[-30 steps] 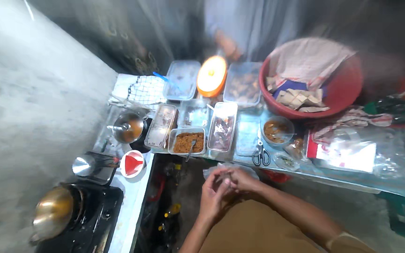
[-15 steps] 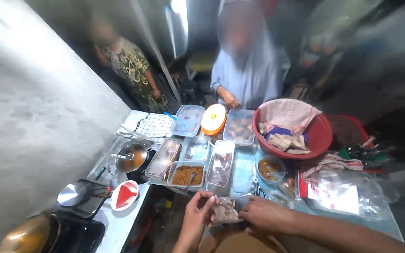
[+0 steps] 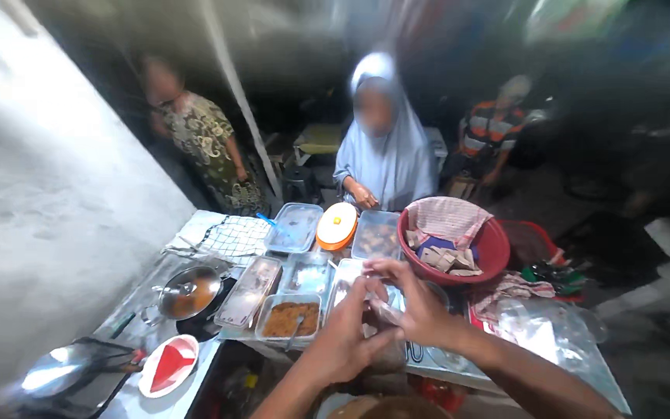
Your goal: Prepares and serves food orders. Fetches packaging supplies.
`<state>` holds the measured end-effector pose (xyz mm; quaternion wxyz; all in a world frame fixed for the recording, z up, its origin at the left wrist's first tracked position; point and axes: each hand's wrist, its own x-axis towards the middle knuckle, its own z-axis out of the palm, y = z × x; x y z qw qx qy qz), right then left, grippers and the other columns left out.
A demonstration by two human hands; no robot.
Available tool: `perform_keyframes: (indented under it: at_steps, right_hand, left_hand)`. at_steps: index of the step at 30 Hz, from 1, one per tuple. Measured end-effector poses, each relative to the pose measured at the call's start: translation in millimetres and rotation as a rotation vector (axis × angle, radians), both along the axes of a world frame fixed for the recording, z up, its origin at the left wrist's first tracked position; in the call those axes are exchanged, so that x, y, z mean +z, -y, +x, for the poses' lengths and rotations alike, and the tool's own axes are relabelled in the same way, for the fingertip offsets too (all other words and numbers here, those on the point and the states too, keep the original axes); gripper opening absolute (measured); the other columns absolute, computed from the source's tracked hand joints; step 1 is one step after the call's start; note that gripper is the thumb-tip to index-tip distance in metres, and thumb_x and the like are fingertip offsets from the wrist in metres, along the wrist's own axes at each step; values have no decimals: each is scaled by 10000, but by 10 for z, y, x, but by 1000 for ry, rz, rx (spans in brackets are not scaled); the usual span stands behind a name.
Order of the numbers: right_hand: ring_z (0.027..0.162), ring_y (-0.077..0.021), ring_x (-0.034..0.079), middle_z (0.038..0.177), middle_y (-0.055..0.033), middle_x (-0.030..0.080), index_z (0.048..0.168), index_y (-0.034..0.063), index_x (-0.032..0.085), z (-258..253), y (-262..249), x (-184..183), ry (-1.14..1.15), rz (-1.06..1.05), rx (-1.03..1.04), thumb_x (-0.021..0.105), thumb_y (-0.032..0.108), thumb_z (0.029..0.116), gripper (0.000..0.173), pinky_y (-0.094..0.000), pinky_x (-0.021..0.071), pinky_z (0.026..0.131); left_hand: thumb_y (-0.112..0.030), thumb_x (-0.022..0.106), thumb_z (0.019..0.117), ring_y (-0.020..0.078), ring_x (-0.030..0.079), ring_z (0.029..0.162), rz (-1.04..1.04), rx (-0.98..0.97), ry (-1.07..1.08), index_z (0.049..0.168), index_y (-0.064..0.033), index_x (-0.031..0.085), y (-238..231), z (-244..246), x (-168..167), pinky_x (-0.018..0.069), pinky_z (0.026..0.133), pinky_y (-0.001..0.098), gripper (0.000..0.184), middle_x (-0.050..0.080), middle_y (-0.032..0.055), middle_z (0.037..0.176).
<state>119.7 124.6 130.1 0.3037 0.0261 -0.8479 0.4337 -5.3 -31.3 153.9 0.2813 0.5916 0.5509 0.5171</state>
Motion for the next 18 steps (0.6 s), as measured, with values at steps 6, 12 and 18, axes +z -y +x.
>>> perform_keyframes:
  at_steps: [6,12,18]
  right_hand:
    - [839,-123,702,961,-41,732,1256,93,650,81,-651,467,460,31,-54,635,97,974,283,-358,604,811]
    - [682,-149,624,823,-78,641,1270,43,562,16,-1120,776,238,-423,-76,494,113,1053,239,-336,568,677]
    - [703,-158,609,878,-97,653,1312,31,524,-211,-1517,1001,153,-330,-458,447,68,1073,253,-301,533,657]
  left_hand:
    - [-130,657,944,212,692,852,29,177,-671,1236,-94,614,-559,-105,244,613,708,411,298,615,127,1254]
    - [-255,691,977,221,678,1003,269,536,-584,1153,-77,668,-1049,-229,46,611,814,399,251,634,120,1199]
    - [-316,685,988,132,672,1091,32,261,-231,1216,-102,670,-539,-213,-856,613,909,331,313,654,48,1247]
